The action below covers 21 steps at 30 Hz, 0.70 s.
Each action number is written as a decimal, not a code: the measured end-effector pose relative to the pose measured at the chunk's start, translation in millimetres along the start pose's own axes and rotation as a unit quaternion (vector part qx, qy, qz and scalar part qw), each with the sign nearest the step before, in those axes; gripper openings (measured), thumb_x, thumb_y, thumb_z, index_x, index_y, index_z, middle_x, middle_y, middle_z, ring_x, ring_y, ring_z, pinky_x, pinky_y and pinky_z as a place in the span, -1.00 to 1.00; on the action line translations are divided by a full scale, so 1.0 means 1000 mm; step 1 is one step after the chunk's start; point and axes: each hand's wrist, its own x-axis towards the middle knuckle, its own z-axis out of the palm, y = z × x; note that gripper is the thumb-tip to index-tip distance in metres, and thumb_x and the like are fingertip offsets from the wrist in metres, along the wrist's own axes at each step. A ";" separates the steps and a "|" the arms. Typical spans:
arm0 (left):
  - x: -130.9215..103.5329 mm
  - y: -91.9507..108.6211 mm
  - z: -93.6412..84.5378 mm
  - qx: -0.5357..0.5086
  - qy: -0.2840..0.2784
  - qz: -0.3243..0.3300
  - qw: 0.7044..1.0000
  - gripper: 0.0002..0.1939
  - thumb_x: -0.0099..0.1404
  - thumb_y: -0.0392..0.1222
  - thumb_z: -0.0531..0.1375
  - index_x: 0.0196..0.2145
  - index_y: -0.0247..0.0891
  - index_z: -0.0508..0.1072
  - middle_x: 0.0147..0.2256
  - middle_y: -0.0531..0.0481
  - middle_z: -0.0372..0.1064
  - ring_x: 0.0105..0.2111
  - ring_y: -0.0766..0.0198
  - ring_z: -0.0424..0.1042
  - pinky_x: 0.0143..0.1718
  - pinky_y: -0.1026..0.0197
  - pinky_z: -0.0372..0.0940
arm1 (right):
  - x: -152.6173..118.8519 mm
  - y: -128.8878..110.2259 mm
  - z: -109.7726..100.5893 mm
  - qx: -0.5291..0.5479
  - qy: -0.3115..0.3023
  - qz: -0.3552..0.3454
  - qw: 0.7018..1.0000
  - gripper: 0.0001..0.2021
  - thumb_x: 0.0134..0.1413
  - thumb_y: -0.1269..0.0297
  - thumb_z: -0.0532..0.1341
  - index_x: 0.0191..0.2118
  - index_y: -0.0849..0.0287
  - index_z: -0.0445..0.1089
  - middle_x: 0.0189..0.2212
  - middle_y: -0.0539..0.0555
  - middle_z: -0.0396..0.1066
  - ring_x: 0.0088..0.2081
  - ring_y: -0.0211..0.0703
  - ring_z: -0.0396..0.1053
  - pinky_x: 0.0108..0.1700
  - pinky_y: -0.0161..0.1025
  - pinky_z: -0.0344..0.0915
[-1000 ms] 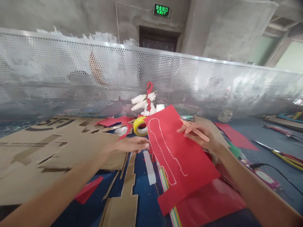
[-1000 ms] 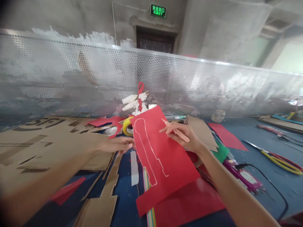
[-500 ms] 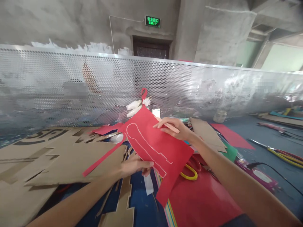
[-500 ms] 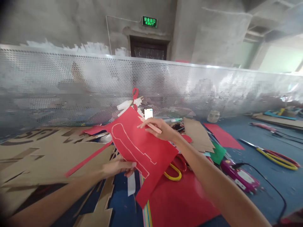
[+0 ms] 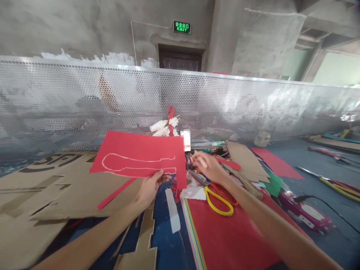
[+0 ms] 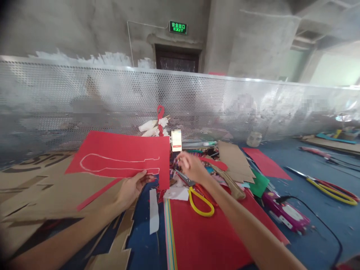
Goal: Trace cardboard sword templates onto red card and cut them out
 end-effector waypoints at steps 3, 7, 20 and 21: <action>0.002 -0.005 -0.002 -0.007 0.034 0.003 0.999 -0.81 0.02 -0.12 0.44 -0.50 -0.29 0.60 -0.41 -0.09 0.61 -0.32 0.16 0.57 -0.09 0.17 0.42 | -0.024 -0.011 0.033 -0.109 -0.185 -0.052 0.975 -0.67 -0.03 0.66 0.11 -0.19 0.17 0.42 -0.52 -0.04 0.42 -0.38 -0.18 0.39 -0.16 -0.25 0.25; 0.004 -0.011 -0.009 0.007 0.045 -0.008 0.999 -0.83 0.04 -0.06 0.42 -0.46 -0.20 0.62 -0.34 -0.05 0.63 -0.24 0.13 0.57 -0.05 0.16 0.41 | -0.036 -0.030 0.059 -0.197 -0.220 -0.114 0.949 -0.60 0.09 0.60 0.12 0.03 0.21 0.41 -0.25 0.16 0.46 -0.11 -0.02 0.37 -0.02 -0.15 0.21; 0.005 -0.020 -0.017 0.148 0.036 0.062 0.986 -0.61 0.12 0.13 0.35 -0.42 -0.32 0.63 -0.47 -0.06 0.49 -0.38 0.21 0.44 -0.21 0.21 0.34 | -0.040 -0.014 -0.017 -0.331 -0.192 0.112 0.917 -0.72 0.19 0.08 0.19 -0.08 0.14 0.36 -0.25 0.18 0.53 -0.26 0.06 0.48 -0.38 -0.26 -0.05; 0.007 -0.021 -0.019 0.159 0.034 0.064 0.985 -0.60 0.14 0.13 0.34 -0.41 -0.32 0.63 -0.47 -0.05 0.48 -0.39 0.21 0.43 -0.24 0.21 0.33 | -0.042 -0.014 -0.020 -0.336 -0.220 0.117 0.909 -0.68 0.16 0.05 0.20 -0.07 0.13 0.37 -0.23 0.19 0.53 -0.23 0.11 0.49 -0.38 -0.25 -0.03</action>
